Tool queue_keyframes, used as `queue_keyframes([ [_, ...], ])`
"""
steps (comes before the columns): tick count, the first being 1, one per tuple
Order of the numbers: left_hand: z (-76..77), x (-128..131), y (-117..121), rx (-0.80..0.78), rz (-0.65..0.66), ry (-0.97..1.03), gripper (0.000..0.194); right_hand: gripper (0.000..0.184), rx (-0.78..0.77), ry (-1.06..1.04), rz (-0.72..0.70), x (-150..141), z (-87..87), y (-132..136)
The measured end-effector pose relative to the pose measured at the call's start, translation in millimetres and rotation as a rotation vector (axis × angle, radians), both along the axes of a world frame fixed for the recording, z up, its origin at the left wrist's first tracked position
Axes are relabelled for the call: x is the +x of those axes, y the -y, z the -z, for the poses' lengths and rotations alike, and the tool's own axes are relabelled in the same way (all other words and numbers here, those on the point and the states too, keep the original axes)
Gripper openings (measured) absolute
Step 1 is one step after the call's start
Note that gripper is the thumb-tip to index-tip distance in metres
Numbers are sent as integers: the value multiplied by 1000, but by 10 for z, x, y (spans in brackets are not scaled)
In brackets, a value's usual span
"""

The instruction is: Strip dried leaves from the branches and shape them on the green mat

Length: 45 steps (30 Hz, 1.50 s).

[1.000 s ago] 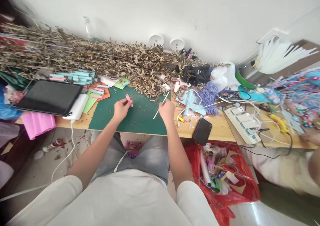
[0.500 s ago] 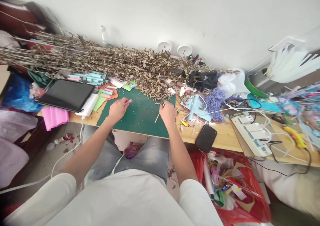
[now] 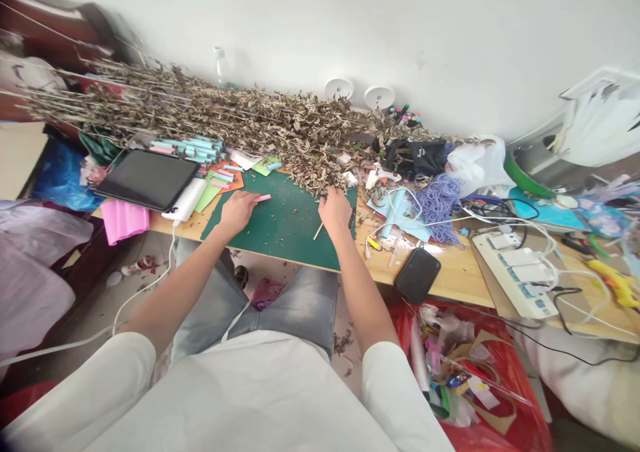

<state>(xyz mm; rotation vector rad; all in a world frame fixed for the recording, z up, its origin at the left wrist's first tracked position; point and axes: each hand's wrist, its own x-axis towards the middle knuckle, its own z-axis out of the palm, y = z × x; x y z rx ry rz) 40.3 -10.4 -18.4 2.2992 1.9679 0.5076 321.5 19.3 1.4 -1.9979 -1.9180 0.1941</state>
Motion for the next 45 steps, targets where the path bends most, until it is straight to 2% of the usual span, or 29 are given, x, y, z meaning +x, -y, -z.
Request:
queue_keyframes([
  [4,46,-47,3,5,-26,43,33,42,66,22,-74,-70,54,-210],
  [7,102,-80,34,44,-41,63,35,31,82,-2,-104,-76,105,-341],
  [13,183,-115,78,114,-35,98,37,27,271,-306,-45,59,173,-444],
  [16,184,-108,82,121,-50,92,39,26,330,-475,33,133,218,-456],
  [21,165,-91,93,118,-52,69,42,24,234,-597,92,206,304,-428],
  [26,154,-77,95,130,-31,75,43,29,291,-585,138,222,279,-286],
  [31,133,-62,83,130,-38,137,42,26,130,-596,83,194,289,-169],
  [36,72,-56,138,226,-72,224,40,25,158,-660,77,116,329,-48],
  [39,2,69,214,251,-31,317,39,25,170,-733,80,41,296,45],
  [41,-55,244,245,230,55,430,37,26,177,-852,74,-26,252,110],
  [45,-167,705,192,22,204,837,38,27,176,-1114,27,-177,138,265],
])
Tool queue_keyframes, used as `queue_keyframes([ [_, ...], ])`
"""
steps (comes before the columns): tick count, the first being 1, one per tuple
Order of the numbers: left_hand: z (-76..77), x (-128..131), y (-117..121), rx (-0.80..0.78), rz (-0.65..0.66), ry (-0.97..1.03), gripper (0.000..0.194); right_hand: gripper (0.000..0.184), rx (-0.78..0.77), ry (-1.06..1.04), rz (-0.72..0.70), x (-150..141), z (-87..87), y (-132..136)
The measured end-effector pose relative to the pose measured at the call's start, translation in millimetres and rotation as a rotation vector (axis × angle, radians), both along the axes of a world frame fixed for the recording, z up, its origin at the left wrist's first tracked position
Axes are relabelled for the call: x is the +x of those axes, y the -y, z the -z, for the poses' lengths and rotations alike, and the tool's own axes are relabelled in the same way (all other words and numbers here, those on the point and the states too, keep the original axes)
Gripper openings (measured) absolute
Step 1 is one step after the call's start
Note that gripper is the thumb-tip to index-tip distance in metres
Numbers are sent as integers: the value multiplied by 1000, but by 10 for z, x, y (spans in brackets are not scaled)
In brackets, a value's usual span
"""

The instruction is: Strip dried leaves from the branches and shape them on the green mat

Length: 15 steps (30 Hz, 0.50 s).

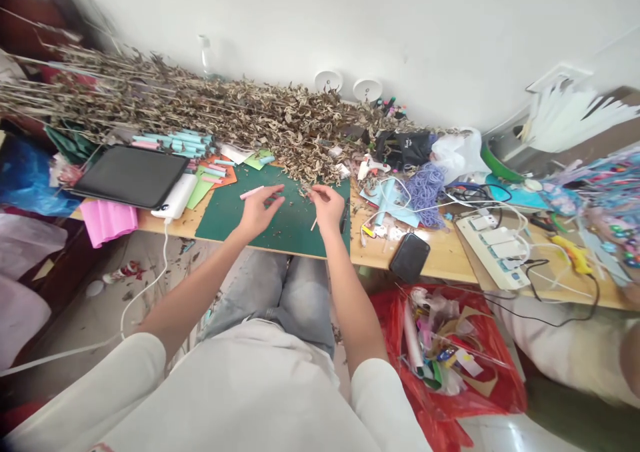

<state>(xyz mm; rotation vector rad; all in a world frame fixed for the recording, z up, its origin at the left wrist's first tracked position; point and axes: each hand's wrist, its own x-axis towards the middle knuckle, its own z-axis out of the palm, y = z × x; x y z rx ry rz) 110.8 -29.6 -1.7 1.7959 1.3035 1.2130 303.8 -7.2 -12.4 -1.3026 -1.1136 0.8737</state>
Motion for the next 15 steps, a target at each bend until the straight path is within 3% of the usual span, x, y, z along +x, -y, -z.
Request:
queue_keyframes([
  [3,-41,266,-107,-164,130,367,54,27,1,-95,-56,-83,-84,122],
  [6,-24,372,-191,-310,209,566,55,28,-1,-152,-90,-124,-121,201],
  [15,143,216,-265,-420,87,522,39,33,-28,-52,-156,-227,37,160],
])
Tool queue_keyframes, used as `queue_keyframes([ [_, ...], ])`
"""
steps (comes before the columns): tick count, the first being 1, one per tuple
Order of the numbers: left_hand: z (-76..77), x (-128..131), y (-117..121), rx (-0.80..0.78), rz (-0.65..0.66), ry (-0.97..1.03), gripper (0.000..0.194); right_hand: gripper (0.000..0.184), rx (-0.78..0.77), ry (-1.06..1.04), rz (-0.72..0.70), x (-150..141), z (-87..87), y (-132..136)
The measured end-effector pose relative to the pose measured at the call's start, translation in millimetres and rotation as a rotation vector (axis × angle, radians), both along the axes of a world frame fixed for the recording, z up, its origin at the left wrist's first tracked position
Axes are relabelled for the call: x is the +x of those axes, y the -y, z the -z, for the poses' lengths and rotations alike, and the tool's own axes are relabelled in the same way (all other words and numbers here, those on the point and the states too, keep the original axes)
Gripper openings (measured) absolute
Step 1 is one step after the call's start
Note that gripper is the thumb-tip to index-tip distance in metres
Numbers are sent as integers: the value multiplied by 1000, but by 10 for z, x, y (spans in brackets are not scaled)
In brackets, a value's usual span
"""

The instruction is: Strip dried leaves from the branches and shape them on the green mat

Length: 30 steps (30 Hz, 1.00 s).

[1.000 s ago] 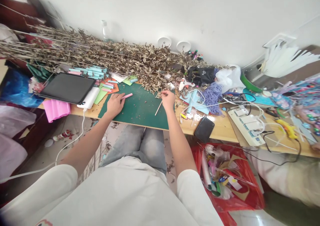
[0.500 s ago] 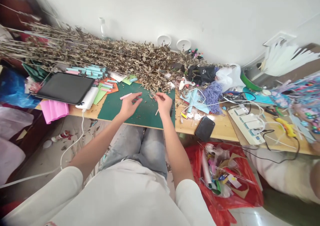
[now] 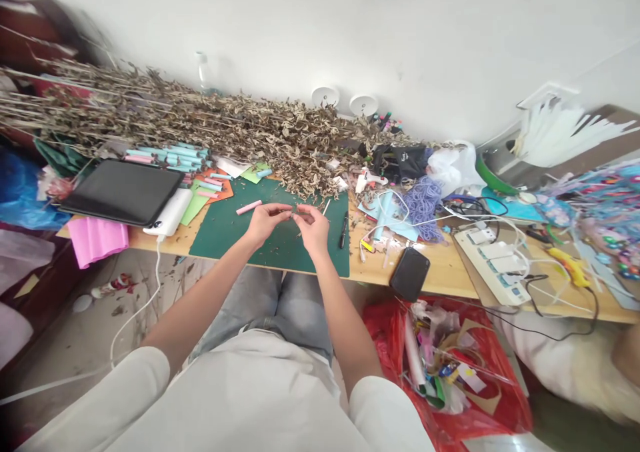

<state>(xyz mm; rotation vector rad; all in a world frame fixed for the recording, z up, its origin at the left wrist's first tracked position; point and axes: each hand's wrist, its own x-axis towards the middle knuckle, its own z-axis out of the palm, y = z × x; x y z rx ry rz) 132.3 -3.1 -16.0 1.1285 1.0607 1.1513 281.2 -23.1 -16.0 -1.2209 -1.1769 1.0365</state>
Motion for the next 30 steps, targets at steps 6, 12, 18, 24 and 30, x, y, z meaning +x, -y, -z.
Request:
queue_keyframes([
  [6,86,-53,-3,-57,-28,40,39,28,-17,47,-54,-36,94,-3],
  [12,76,-122,40,-9,90,-44,44,17,14,139,-86,3,69,70],
  [18,24,-249,25,-7,303,-60,55,13,-39,45,-270,27,72,109],
  [24,105,-297,-21,-20,223,-118,41,27,-74,158,-97,266,68,129],
  [30,149,-334,-58,-29,103,-92,43,30,83,879,-171,495,-56,177],
])
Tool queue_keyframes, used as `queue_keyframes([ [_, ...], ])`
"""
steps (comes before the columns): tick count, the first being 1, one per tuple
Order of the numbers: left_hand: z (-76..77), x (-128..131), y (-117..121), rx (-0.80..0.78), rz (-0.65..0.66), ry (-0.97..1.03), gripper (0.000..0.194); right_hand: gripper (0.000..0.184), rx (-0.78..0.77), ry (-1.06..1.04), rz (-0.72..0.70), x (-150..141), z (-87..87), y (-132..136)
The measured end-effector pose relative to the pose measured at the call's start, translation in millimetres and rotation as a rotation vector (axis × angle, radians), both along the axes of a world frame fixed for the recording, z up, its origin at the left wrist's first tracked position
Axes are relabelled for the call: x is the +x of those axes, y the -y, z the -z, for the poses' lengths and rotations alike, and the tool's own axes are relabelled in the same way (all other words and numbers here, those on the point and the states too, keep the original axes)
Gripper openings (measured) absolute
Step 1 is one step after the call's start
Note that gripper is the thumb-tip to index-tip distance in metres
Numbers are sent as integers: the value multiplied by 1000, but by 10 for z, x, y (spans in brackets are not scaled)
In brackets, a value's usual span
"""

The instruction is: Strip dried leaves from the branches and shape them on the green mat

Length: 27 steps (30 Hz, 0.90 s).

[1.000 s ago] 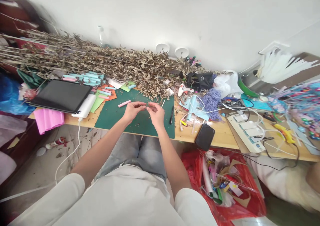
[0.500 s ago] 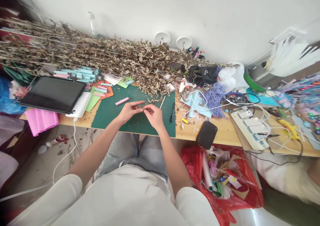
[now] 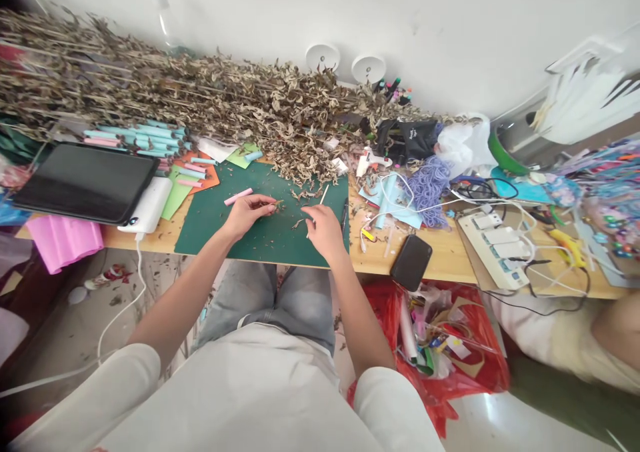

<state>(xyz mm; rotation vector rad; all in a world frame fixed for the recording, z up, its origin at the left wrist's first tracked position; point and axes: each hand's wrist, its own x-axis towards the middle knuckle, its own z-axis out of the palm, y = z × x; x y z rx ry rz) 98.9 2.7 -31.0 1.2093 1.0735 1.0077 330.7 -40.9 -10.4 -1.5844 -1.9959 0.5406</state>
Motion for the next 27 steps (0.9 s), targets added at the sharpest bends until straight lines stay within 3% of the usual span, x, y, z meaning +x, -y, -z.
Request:
queue_keyframes([
  [4,11,43,-14,-14,-28,47,43,19,76,260,-99,-95,11,-48],
  [10,27,135,19,-57,-62,119,43,18,238,8,-126,-355,3,-72],
  [16,-46,162,40,-266,26,286,42,23,289,48,-195,-497,-20,-125],
  [21,-77,144,67,-304,20,299,43,21,274,-68,-91,-538,124,-153],
  [27,-4,153,95,-259,-37,285,42,15,197,-384,74,-594,218,-92],
])
